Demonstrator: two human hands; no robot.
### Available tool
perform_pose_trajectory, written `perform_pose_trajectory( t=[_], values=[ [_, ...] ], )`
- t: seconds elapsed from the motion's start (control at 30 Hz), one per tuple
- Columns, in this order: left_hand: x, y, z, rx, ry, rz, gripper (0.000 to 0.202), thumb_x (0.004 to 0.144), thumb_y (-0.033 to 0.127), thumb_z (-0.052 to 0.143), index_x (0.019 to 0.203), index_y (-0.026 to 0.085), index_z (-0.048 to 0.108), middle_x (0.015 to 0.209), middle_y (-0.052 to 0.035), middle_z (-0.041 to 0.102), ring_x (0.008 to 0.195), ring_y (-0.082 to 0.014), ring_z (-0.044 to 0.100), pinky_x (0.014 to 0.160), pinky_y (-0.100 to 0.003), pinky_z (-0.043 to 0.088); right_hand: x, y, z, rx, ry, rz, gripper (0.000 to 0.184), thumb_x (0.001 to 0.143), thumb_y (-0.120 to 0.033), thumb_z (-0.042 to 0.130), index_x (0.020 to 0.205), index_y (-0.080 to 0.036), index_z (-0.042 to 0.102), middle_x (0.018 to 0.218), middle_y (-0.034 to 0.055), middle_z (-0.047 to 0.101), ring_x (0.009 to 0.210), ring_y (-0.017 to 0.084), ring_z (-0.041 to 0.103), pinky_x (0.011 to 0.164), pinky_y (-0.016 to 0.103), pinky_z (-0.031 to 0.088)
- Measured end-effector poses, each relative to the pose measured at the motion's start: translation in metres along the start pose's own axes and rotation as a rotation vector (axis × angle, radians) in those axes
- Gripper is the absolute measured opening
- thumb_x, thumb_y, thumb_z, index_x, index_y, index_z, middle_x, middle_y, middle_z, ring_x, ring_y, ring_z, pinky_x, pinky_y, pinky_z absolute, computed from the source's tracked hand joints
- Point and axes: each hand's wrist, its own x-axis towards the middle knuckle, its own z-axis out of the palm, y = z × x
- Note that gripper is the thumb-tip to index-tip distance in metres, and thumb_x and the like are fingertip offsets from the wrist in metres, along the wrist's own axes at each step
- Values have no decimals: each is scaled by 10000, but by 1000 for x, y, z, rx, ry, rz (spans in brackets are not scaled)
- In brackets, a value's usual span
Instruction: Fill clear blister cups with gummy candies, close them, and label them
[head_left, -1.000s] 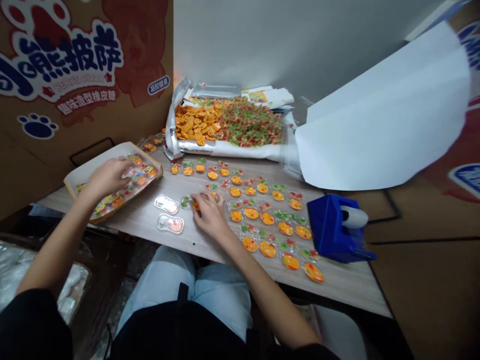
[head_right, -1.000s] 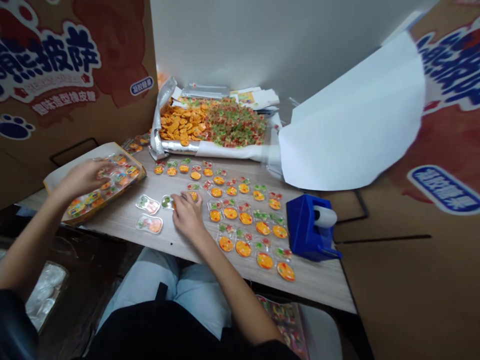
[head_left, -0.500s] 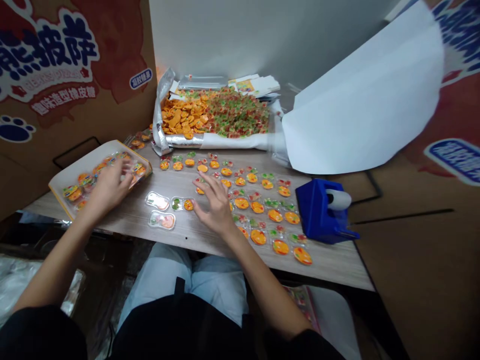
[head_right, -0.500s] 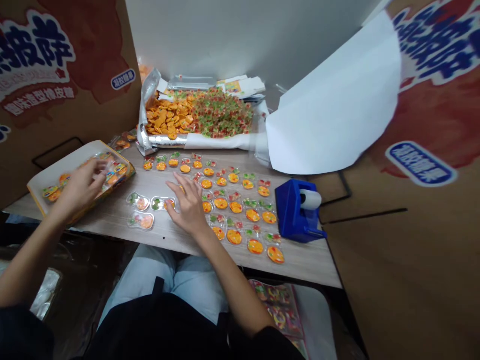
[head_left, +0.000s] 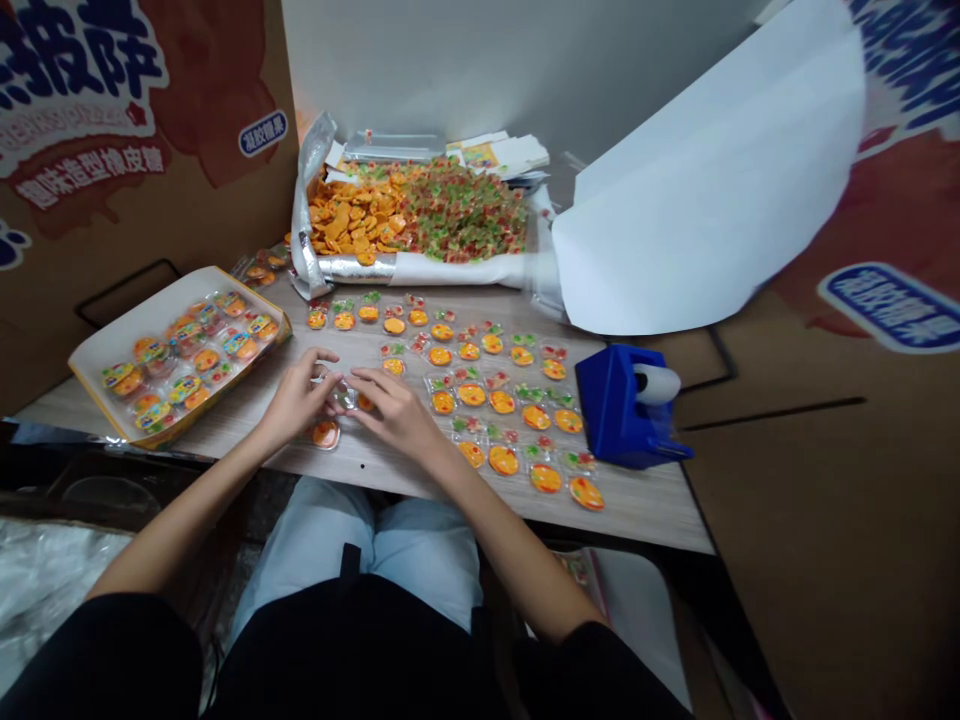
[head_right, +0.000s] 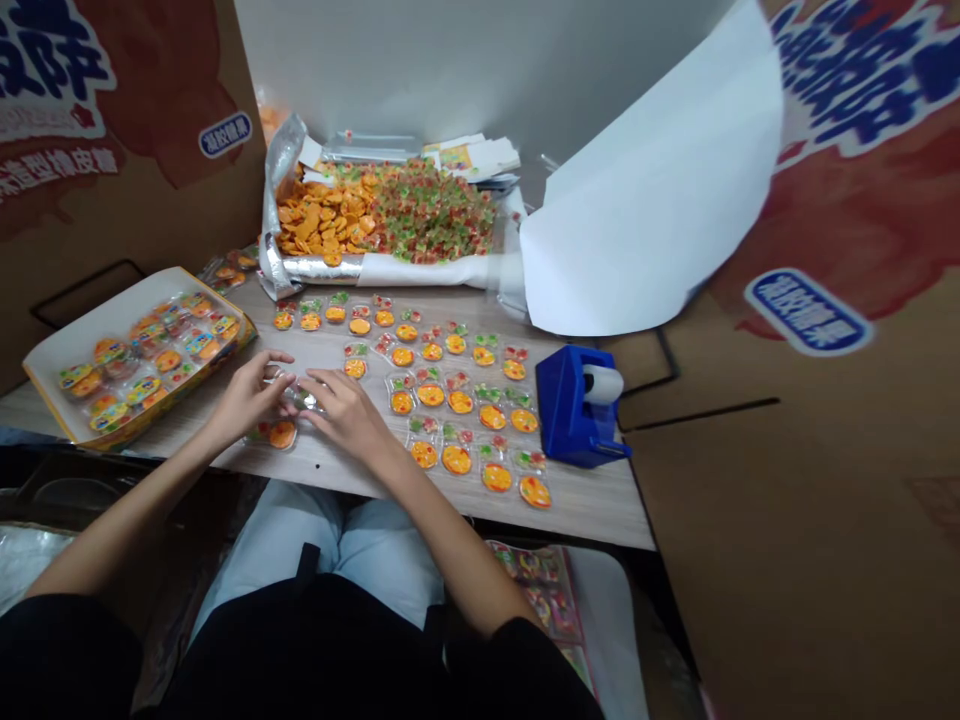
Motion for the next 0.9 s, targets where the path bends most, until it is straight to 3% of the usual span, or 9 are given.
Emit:
perform_pose_trajectory(
  t=[0.13, 0.2, 0.27, 0.43, 0.5, 0.6, 0.73, 0.9],
  values=[
    [-3, 1, -6, 594, -2, 238, 322, 882, 387, 548, 1130, 184, 584, 1108, -111, 678, 990, -250, 638, 821, -390, 472, 2, 5, -3, -28, -78, 19, 359, 915, -224, 560, 1268, -177, 609, 1292, 131, 625, 1205, 238, 559, 1047, 444, 424],
    [-3, -1, -9, 807, -110, 322, 314, 847, 381, 625, 1102, 199, 634, 1244, -116, 637, 1148, -294, 555, 907, -439, 404, 1, 7, -2, -75, -143, 9, 317, 917, -212, 552, 1220, -178, 638, 1293, 133, 632, 1193, 248, 569, 1046, 478, 411],
    [-2, -4, -10, 892, -214, 339, 306, 842, 357, 650, 1111, 212, 651, 1268, -108, 636, 1184, -301, 522, 935, -462, 353, 0, 7, 4, -130, -182, 11, 303, 936, -188, 502, 1201, -164, 648, 1329, 145, 613, 1235, 255, 551, 1079, 506, 376],
    [6, -9, -7, 868, -242, 283, 247, 852, 331, 645, 1075, 231, 681, 1200, -78, 680, 1155, -277, 535, 925, -449, 312, -4, 3, 21, -212, -244, 39, 473, 924, -49, 313, 1349, -57, 521, 1490, 192, 433, 1428, 229, 360, 1185, 475, 268],
    [9, -5, -5, 878, -227, 225, 253, 808, 333, 691, 1037, 226, 695, 1147, -79, 692, 1118, -288, 544, 896, -434, 327, -6, 1, 24, -225, -271, 44, 502, 929, -76, 313, 1412, -50, 449, 1526, 196, 369, 1456, 232, 304, 1196, 473, 252],
    [14, 0, -2, 929, -195, 162, 281, 735, 341, 750, 979, 211, 699, 1125, -101, 655, 1093, -314, 526, 844, -412, 352, -11, -2, 23, -242, -312, 44, 589, 955, -282, 434, 1478, -28, 338, 1563, 221, 274, 1481, 286, 224, 1204, 487, 224],
    [20, -3, -1, 883, -206, 131, 275, 704, 361, 768, 897, 184, 685, 1045, -103, 611, 1029, -289, 526, 815, -376, 377, -16, -7, 22, -253, -342, 44, 935, 836, -615, 578, 1521, -66, 255, 1585, 250, 177, 1486, 361, 160, 1184, 537, 228],
    [9, 0, -23, 748, -271, 227, 234, 713, 353, 753, 829, 163, 680, 974, -89, 598, 970, -241, 550, 840, -339, 420, -20, -16, 22, -307, -355, 74, 954, 770, -677, 618, 1506, -140, 333, 1584, 251, 194, 1478, 404, 153, 1168, 565, 215]
  ],
)
